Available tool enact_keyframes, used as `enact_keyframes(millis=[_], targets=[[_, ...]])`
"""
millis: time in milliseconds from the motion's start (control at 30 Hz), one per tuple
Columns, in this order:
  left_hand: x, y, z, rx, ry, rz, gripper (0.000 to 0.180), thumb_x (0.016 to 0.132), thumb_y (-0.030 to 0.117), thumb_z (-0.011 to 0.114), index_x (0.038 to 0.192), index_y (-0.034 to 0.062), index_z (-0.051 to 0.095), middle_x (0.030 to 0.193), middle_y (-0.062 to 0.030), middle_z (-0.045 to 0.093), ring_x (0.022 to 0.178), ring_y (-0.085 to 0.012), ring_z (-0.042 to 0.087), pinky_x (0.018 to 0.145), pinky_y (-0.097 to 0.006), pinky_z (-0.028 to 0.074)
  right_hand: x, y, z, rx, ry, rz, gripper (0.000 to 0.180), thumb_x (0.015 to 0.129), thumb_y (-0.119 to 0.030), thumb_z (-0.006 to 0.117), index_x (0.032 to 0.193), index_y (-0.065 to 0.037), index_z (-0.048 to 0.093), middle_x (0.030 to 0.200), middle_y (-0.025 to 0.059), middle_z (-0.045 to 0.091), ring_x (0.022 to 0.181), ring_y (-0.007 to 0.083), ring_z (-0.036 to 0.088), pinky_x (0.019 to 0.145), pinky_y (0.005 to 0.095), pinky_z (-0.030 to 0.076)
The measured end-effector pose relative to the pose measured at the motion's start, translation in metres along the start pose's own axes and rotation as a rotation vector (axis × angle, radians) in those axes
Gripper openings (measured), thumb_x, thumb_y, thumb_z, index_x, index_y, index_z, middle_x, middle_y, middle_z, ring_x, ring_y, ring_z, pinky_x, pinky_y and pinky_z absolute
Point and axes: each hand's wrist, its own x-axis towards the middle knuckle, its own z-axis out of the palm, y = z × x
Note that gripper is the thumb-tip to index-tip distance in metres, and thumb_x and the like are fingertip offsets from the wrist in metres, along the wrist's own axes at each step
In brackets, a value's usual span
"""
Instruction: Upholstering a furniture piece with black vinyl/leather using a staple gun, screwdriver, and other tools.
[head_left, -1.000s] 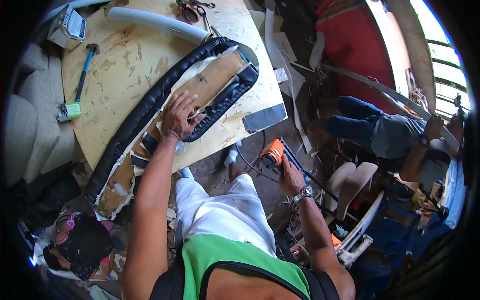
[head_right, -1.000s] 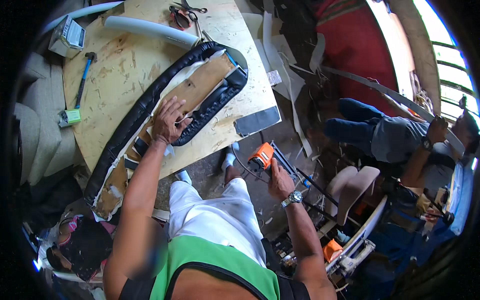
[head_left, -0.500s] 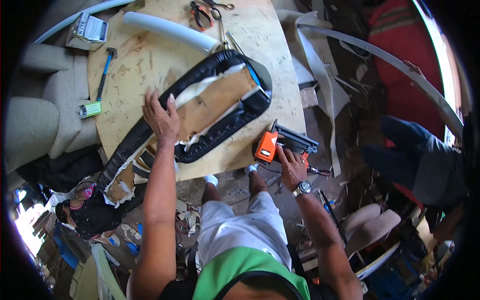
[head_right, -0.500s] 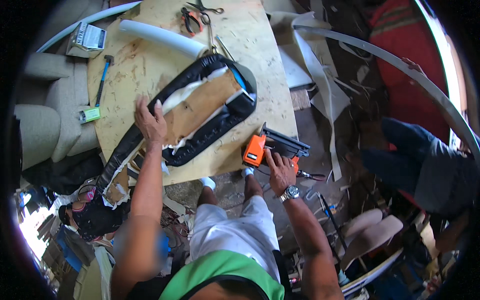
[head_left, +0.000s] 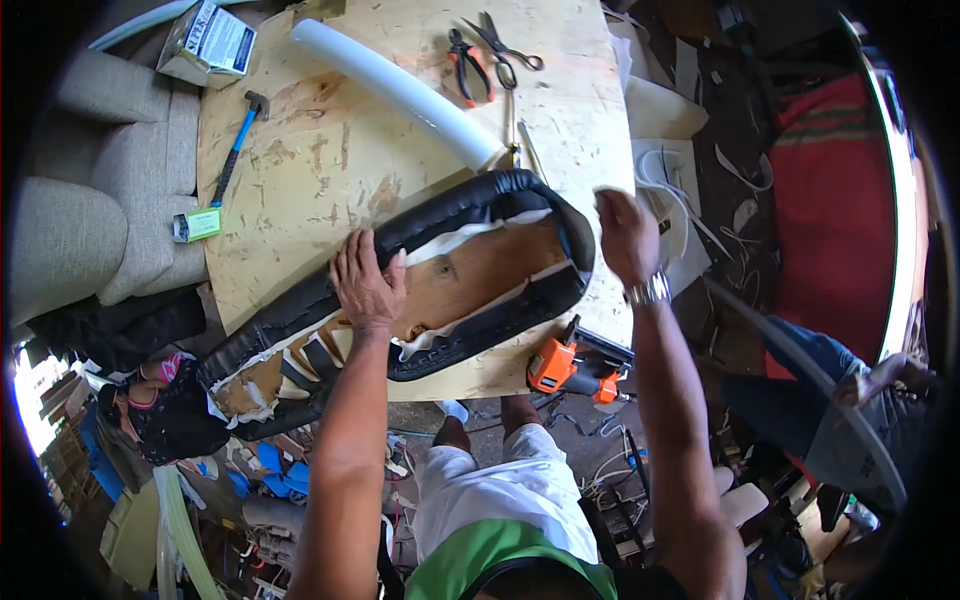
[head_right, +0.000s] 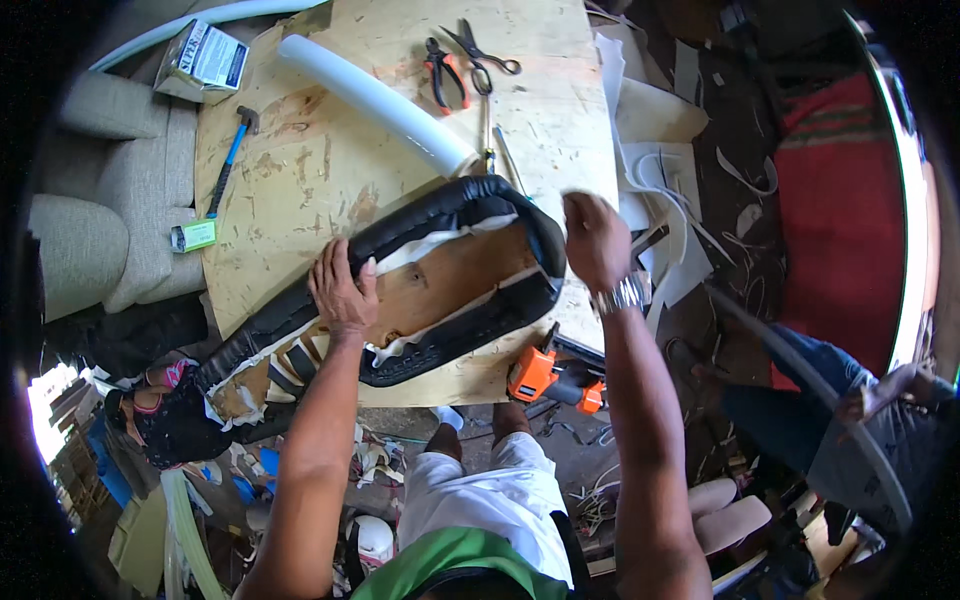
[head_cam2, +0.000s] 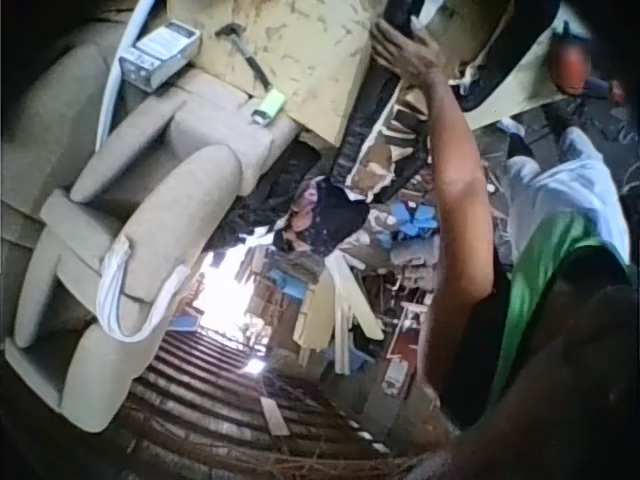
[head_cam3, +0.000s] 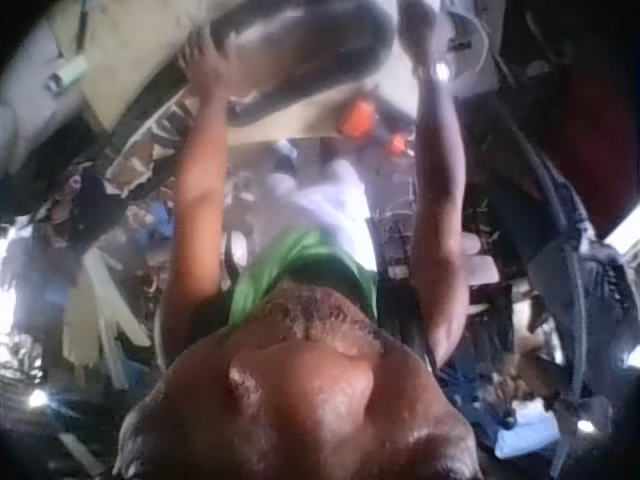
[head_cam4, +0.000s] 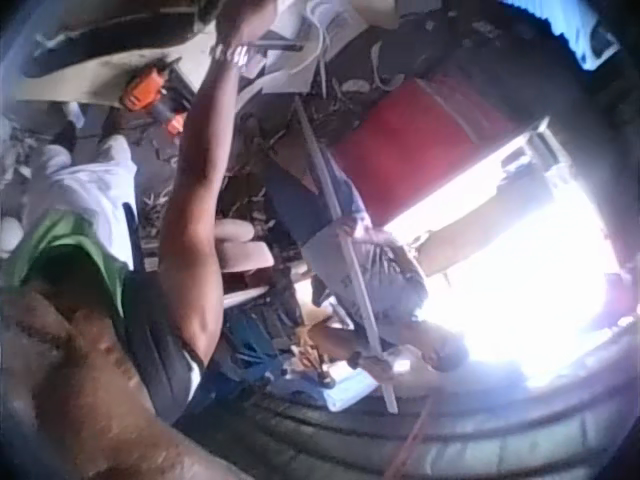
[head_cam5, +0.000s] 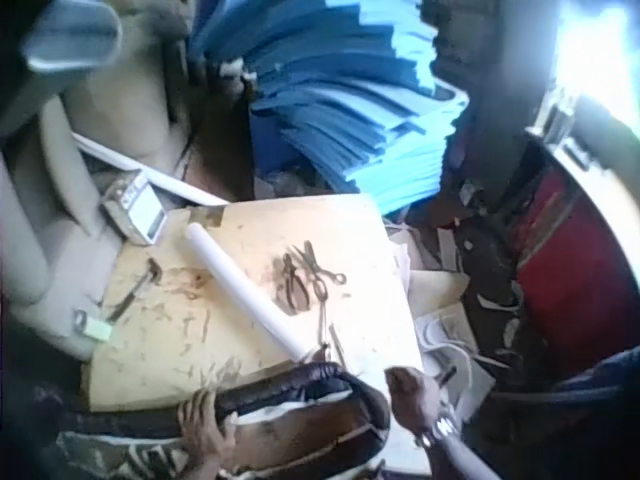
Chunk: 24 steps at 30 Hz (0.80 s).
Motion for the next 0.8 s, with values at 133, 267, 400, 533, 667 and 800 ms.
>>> enact_keyframes(millis=[133, 267, 400, 533, 667, 800], targets=[[0.01, -0.007, 0.003, -0.018, -0.013, -0.007, 0.062, 0.096, 0.047, 0.059, 0.139, 0.0039, 0.051, 0.137, -0.0191, 0.058, 0.128, -0.038, 0.054, 0.112, -0.057, 0.034, 0.109, -0.015, 0.075, -0.253, -0.333, 0.097, 0.037, 0.094, -0.041, 0.059, 0.1, -0.01, 0.077, 0.099, 0.0253, 0.072, 0.093, 0.0451, 0.07, 0.086, 0.0502, 0.056], [0.017, -0.016, 0.004, -0.062, -0.066, -0.042, 0.064, 0.095, 0.048, 0.06, 0.141, 0.0043, 0.05, 0.14, -0.0174, 0.056, 0.132, -0.0369, 0.051, 0.115, -0.057, 0.031, 0.153, -0.011, 0.128, -0.534, -0.595, 0.248, 0.062, 0.091, -0.061, 0.059, 0.096, -0.002, 0.079, 0.102, 0.023, 0.076, 0.102, 0.0374, 0.073, 0.093, 0.046, 0.055], [0.02, -0.033, 0.002, -0.076, -0.089, -0.046, 0.062, 0.096, 0.044, 0.059, 0.142, 0.0027, 0.049, 0.139, -0.0195, 0.056, 0.131, -0.0392, 0.051, 0.114, -0.057, 0.031, 0.167, -0.008, 0.16, -0.439, -0.813, 0.269, 0.056, 0.086, -0.06, 0.066, 0.082, -0.006, 0.08, 0.082, 0.016, 0.077, 0.087, 0.0324, 0.076, 0.086, 0.0417, 0.058], [0.014, -0.038, 0.005, -0.03, -0.092, -0.053, 0.064, 0.095, 0.047, 0.06, 0.143, 0.0059, 0.05, 0.141, -0.0181, 0.057, 0.13, -0.0393, 0.052, 0.113, -0.056, 0.032, 0.153, -0.002, 0.169, -0.641, -0.649, 0.14, 0.051, 0.085, -0.058, 0.064, 0.094, -0.01, 0.081, 0.108, 0.0196, 0.075, 0.1, 0.0347, 0.073, 0.089, 0.0465, 0.057], [-0.007, -0.03, 0.035, -0.028, -0.054, -0.014, 0.065, 0.094, 0.053, 0.061, 0.138, 0.0064, 0.052, 0.138, -0.0177, 0.058, 0.127, -0.0383, 0.054, 0.111, -0.055, 0.033, 0.126, 0.018, 0.165, -0.634, -0.522, 0.287, 0.055, 0.081, -0.051, 0.074, 0.122, -0.015, 0.076, 0.127, 0.0168, 0.071, 0.119, 0.037, 0.068, 0.1, 0.0488, 0.054], [-0.019, -0.03, 0.043, 0.037, 0.005, 0.04, 0.061, 0.097, 0.052, 0.058, 0.138, 0.006, 0.053, 0.136, -0.0173, 0.06, 0.126, -0.0374, 0.055, 0.109, -0.054, 0.034, 0.105, 0.029, 0.167, -0.594, -0.445, 0.235, 0.07, 0.08, -0.066, 0.074, 0.114, -0.005, 0.076, 0.103, 0.0161, 0.077, 0.095, 0.0321, 0.074, 0.083, 0.0435, 0.059]])
